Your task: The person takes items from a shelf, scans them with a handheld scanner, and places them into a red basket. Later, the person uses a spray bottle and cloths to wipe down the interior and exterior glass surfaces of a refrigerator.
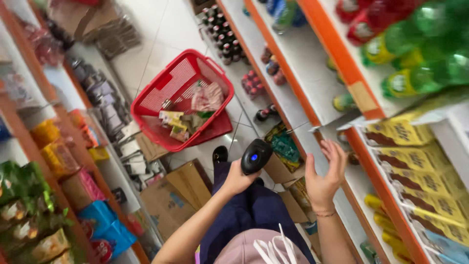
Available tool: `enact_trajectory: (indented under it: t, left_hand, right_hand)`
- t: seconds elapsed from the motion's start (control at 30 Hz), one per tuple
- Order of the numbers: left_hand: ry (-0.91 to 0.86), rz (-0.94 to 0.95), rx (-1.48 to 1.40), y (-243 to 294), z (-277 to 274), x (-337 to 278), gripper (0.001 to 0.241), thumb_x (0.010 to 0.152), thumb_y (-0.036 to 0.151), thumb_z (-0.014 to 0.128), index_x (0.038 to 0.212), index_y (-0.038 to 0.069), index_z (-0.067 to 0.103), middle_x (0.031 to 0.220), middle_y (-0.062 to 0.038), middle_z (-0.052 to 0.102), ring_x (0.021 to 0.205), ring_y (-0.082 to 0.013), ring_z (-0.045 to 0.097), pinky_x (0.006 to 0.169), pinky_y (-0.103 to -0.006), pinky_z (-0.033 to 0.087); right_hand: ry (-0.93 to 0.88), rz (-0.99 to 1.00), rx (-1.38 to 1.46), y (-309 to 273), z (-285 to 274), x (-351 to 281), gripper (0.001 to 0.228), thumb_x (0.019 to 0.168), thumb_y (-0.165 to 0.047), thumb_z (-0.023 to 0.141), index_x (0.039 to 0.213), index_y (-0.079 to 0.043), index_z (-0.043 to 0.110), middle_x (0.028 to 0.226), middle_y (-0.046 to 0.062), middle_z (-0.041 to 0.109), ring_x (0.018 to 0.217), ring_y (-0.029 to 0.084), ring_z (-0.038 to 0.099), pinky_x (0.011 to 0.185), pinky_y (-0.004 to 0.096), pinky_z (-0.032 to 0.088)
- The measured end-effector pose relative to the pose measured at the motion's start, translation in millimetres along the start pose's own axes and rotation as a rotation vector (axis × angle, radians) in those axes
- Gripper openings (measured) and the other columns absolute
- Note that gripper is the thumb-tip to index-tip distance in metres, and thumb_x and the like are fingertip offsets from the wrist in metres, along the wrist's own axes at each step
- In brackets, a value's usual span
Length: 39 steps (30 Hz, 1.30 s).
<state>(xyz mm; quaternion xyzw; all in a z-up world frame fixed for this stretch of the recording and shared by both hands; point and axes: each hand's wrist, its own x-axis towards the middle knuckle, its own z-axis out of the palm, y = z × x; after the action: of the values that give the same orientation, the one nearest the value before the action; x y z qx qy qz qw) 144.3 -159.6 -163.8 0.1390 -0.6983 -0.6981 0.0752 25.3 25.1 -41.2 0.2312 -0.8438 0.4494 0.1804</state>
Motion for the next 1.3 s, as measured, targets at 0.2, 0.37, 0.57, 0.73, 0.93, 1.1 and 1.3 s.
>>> enact_trajectory:
  t: [0.2, 0.37, 0.57, 0.73, 0.93, 1.1, 1.3]
  left_hand:
    - [0.458, -0.221, 0.153, -71.9, -117.2, -33.5, 0.024, 0.073, 0.008, 0.08, 0.093, -0.001, 0.069, 0.08, -0.005, 0.073, 0.075, -0.013, 0.067, 0.073, -0.0316, 0.055]
    - [0.82, -0.194, 0.152, -150.0, -223.1, 12.2, 0.017, 0.077, 0.006, 0.076, 0.09, -0.001, 0.07, 0.075, -0.007, 0.073, 0.07, -0.0159, 0.069, 0.067, -0.0337, 0.056]
    - [0.919, -0.368, -0.091, -246.0, -332.9, 99.6, 0.017, 0.078, 0.006, 0.072, 0.094, 0.001, 0.067, 0.069, -0.007, 0.069, 0.058, -0.0156, 0.066, 0.055, -0.033, 0.052]
    - [0.913, -0.336, -0.245, -323.8, -382.2, 139.3, 0.016, 0.078, 0.005, 0.073, 0.094, 0.0, 0.07, 0.072, -0.005, 0.069, 0.059, -0.0165, 0.066, 0.055, -0.0332, 0.052]
    - [0.904, -0.42, -0.342, -360.1, -399.8, 158.1, 0.015, 0.079, 0.008, 0.07, 0.092, 0.0, 0.071, 0.076, -0.006, 0.07, 0.064, -0.016, 0.067, 0.06, -0.0334, 0.053]
    - [0.913, -0.443, -0.465, -360.1, -402.9, 178.5, 0.02, 0.077, 0.009, 0.07, 0.096, 0.003, 0.074, 0.079, -0.005, 0.071, 0.065, -0.0142, 0.064, 0.061, -0.0317, 0.05]
    - [0.911, -0.451, -0.461, -338.1, -408.6, 170.3, 0.017, 0.076, 0.005, 0.072, 0.092, 0.002, 0.073, 0.078, -0.002, 0.07, 0.067, -0.0134, 0.064, 0.062, -0.0315, 0.051]
  right_hand:
    - [-0.393, -0.04, 0.116, 4.6, 161.2, 3.0, 0.04, 0.089, 0.003, 0.071, 0.128, 0.0, 0.064, 0.121, 0.016, 0.064, 0.105, 0.028, 0.068, 0.092, 0.037, 0.056]
    - [-0.589, -0.08, 0.199, 9.8, 323.9, -8.7, 0.034, 0.088, -0.001, 0.07, 0.121, -0.001, 0.065, 0.113, 0.015, 0.066, 0.097, 0.028, 0.069, 0.088, 0.037, 0.055]
    - [-0.788, -0.033, 0.28, 28.4, 516.7, -45.6, 0.035, 0.087, -0.006, 0.069, 0.121, -0.002, 0.066, 0.113, 0.015, 0.068, 0.093, 0.028, 0.07, 0.087, 0.038, 0.055]
    - [-0.91, -0.073, 0.172, 75.4, 665.4, -90.2, 0.042, 0.086, -0.007, 0.071, 0.127, 0.0, 0.062, 0.121, 0.021, 0.066, 0.112, 0.039, 0.064, 0.099, 0.042, 0.052]
    - [-1.062, -0.088, 0.203, 123.6, 785.7, -126.7, 0.067, 0.077, 0.002, 0.066, 0.142, 0.003, 0.051, 0.142, 0.026, 0.055, 0.132, 0.04, 0.051, 0.111, 0.04, 0.042]
    - [-1.075, -0.173, 0.341, 136.4, 822.6, -145.2, 0.067, 0.079, -0.001, 0.074, 0.141, 0.006, 0.051, 0.147, 0.027, 0.05, 0.142, 0.041, 0.042, 0.116, 0.044, 0.035]
    - [-1.07, -0.064, 0.353, 130.0, 791.5, -109.6, 0.054, 0.086, -0.006, 0.073, 0.137, -0.001, 0.057, 0.139, 0.019, 0.059, 0.132, 0.035, 0.056, 0.111, 0.041, 0.043]
